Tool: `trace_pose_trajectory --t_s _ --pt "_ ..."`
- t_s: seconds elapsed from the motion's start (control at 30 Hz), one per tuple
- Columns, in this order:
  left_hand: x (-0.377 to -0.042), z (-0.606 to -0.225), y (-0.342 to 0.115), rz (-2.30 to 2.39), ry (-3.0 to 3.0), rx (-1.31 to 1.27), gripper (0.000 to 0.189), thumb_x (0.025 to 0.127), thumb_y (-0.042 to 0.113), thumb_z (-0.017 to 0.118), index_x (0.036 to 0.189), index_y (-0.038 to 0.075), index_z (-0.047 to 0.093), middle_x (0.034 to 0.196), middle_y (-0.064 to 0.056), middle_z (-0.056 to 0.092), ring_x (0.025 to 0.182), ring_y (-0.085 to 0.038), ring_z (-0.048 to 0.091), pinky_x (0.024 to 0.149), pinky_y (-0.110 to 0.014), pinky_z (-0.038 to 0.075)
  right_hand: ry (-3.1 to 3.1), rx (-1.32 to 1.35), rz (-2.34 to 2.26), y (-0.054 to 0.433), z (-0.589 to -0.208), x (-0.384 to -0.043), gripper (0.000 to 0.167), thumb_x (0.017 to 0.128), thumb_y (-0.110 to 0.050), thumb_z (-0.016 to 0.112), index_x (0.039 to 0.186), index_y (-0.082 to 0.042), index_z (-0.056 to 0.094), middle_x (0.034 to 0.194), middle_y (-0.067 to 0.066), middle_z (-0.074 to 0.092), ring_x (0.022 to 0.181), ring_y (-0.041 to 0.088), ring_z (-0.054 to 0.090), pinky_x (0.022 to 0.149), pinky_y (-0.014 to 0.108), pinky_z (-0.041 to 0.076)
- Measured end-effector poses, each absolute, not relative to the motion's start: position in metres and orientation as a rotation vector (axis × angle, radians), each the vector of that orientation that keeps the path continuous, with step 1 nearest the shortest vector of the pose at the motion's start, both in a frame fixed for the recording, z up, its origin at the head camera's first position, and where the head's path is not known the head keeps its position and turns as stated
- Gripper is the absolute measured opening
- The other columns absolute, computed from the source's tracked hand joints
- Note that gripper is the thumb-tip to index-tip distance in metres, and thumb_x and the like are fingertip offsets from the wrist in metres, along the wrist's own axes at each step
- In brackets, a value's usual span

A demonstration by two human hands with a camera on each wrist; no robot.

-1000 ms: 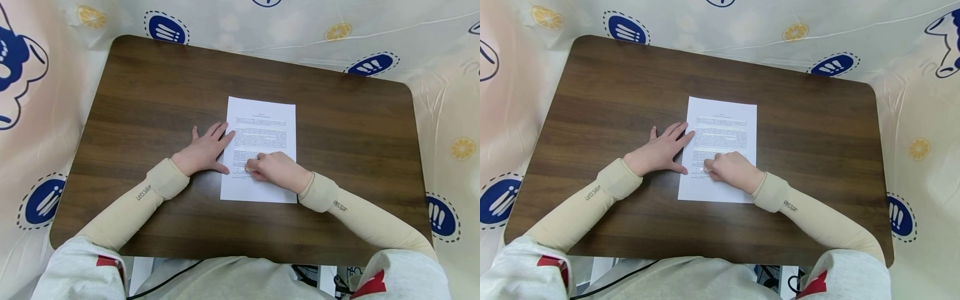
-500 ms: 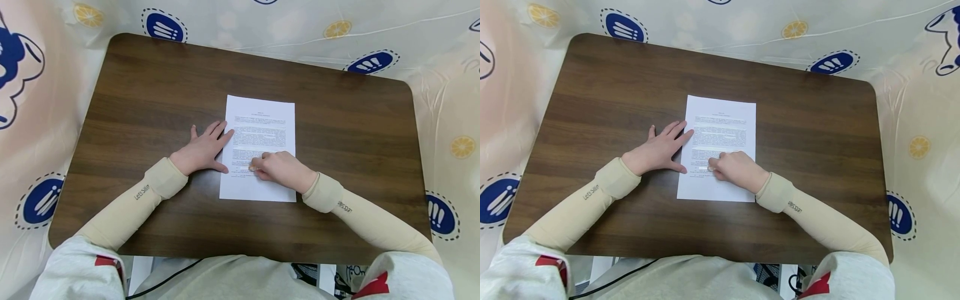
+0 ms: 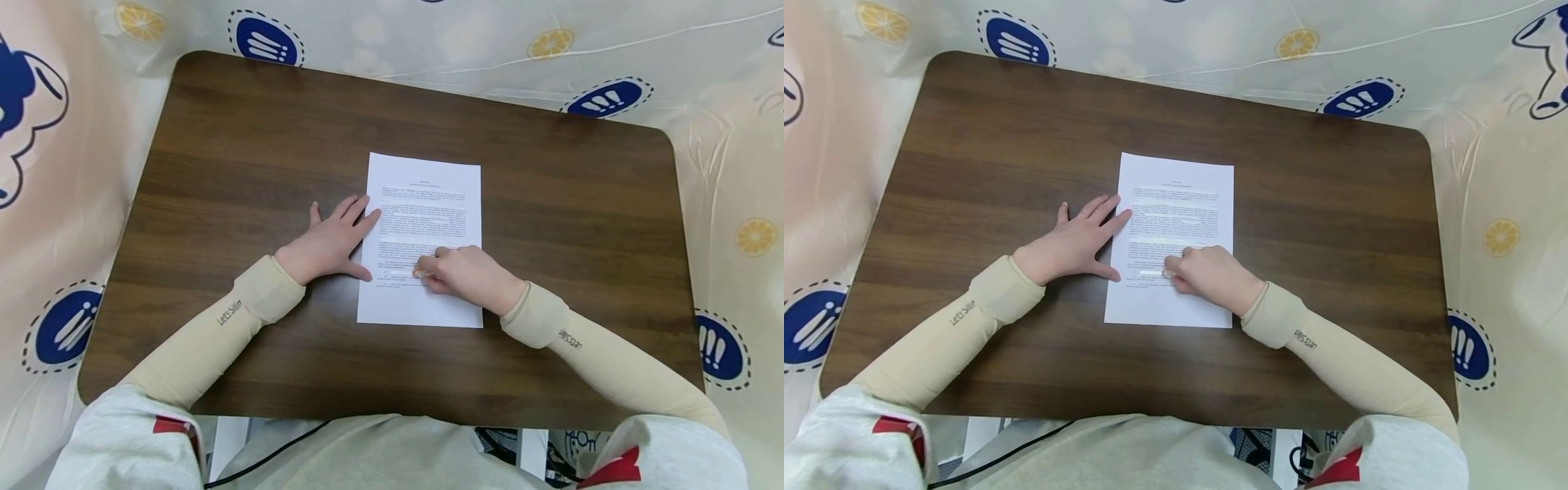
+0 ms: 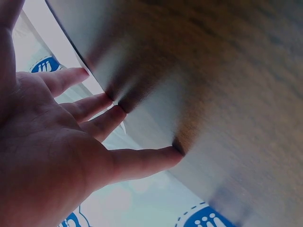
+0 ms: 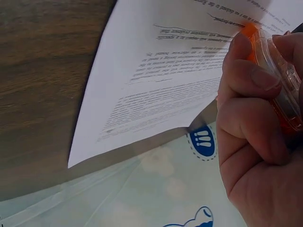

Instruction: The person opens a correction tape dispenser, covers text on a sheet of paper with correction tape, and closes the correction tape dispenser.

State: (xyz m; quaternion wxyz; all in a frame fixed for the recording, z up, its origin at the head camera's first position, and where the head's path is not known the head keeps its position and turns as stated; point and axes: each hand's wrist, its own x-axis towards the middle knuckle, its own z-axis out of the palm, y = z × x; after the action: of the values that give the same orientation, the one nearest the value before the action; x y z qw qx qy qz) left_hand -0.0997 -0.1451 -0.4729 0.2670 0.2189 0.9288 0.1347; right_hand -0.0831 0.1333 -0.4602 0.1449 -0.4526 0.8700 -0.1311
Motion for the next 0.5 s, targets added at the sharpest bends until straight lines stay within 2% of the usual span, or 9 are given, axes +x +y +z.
trace_pose_trajectory --t_s 0.5 --pt "-0.099 -0.474 -0.146 0.367 2.513 0.595 0.121 0.078 0.057 0.088 0.168 0.012 0.019 0.175 -0.017 0.004 0.159 -0.041 0.002 0.108 -0.087 0.005 2.537 -1.320 -0.401 0.146 -0.463 -0.082 0.009 0.098 -0.018 0.074 0.105 -0.012 0.072 0.076 0.002 0.065 0.053 0.013 0.052 0.050 0.028 0.043"
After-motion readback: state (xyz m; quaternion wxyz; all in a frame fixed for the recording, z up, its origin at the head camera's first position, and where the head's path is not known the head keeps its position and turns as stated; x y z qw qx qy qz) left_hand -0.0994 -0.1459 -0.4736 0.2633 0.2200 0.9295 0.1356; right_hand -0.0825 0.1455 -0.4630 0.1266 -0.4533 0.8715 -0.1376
